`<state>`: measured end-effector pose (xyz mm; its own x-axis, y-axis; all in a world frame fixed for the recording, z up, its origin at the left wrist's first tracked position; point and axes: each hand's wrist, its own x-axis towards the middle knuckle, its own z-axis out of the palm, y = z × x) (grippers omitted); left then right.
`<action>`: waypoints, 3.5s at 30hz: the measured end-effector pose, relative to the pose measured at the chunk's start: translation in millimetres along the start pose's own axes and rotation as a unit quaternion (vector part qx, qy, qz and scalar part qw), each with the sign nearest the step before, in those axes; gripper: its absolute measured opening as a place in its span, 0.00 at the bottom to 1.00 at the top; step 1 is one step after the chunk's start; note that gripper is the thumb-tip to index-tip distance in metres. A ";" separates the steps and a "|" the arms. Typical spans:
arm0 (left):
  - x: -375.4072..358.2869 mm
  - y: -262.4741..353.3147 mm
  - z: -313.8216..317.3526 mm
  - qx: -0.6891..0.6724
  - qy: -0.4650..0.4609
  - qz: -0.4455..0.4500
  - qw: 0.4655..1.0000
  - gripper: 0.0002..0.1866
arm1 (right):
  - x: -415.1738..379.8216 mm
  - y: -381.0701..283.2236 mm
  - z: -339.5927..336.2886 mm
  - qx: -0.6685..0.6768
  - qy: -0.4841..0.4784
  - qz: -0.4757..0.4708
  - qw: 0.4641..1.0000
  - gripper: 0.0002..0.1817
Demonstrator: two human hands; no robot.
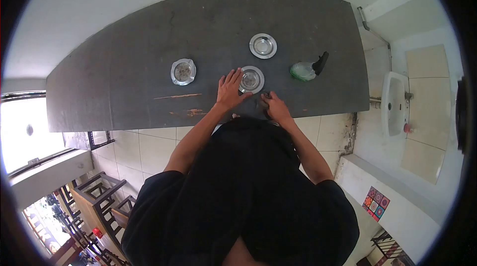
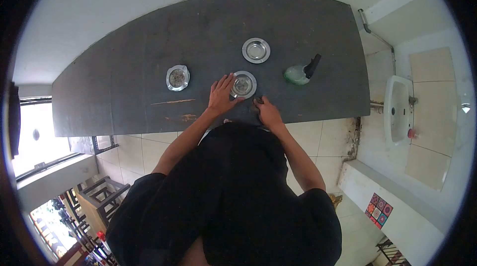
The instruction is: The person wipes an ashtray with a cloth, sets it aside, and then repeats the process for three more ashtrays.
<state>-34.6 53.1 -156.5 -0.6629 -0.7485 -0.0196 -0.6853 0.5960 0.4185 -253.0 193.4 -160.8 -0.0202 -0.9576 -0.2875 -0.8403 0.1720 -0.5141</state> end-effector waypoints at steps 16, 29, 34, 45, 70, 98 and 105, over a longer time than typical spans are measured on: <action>12.7 6.1 -2.1 -0.034 0.006 0.047 0.998 0.56 | 83.4 -3.3 -88.2 0.064 0.112 -0.014 0.991 0.32; 4.5 6.5 4.3 0.018 -0.021 0.023 0.999 0.53 | 71.8 6.0 -38.0 -0.083 0.080 -0.031 0.993 0.41; 2.1 7.3 7.9 -0.006 -0.019 0.016 1.000 0.53 | 32.0 10.5 -33.3 -0.062 0.104 0.001 0.993 0.41; 8.6 10.2 6.1 -0.028 -0.044 0.010 0.999 0.54 | 81.5 1.1 -40.5 -0.004 0.126 -0.025 0.992 0.38; -5.7 25.0 10.6 -0.045 0.037 0.004 0.998 0.57 | 33.8 63.8 -20.2 0.217 0.198 0.033 0.955 0.36; -0.5 48.1 -11.6 0.003 0.004 0.031 1.000 0.54 | 27.7 2.1 -40.3 -0.003 0.123 0.003 0.992 0.37; 4.2 22.9 -6.3 -0.005 -0.013 0.121 0.993 0.54 | 60.4 9.5 -63.6 0.023 0.165 -0.010 0.986 0.37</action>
<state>-51.2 61.8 -141.2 -0.8157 -0.5755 0.0591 -0.5018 0.7546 0.4228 -296.7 122.5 -131.6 -0.1858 -0.9826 -0.0024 -0.8175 0.1559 -0.5544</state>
